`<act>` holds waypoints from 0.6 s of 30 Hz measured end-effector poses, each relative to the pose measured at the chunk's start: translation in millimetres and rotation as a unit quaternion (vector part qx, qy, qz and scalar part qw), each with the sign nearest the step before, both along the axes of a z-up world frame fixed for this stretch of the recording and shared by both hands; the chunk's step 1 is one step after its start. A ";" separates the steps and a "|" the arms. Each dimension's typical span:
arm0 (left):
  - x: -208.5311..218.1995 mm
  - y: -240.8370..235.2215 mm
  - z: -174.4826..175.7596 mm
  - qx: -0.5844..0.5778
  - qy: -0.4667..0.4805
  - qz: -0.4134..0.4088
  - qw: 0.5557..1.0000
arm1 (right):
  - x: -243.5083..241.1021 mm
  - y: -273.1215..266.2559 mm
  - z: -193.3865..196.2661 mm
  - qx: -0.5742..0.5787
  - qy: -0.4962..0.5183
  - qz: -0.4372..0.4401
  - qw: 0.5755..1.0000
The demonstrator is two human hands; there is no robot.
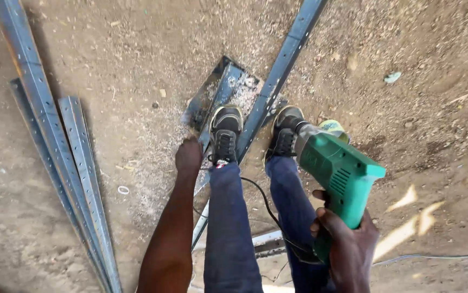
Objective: Using a power drill to bore holes into metal bars laid on the ground.
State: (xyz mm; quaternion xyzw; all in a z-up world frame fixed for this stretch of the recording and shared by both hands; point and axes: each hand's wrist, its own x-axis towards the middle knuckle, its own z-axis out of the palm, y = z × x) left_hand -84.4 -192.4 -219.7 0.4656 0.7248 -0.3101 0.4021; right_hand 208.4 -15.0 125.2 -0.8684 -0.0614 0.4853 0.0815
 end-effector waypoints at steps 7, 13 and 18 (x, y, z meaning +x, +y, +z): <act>-17.3 61.8 0.9 -0.165 -0.040 -0.042 0.985 | 6.6 -2.0 3.4 0.056 -0.002 -0.041 0.998; -12.4 68.2 10.1 -0.156 -0.060 -0.110 0.980 | 20.5 3.0 1.6 0.050 0.017 -0.078 0.996; -8.6 129.3 -1.1 -0.050 -0.065 -0.145 0.986 | 12.8 16.3 9.6 0.078 0.020 -0.071 0.994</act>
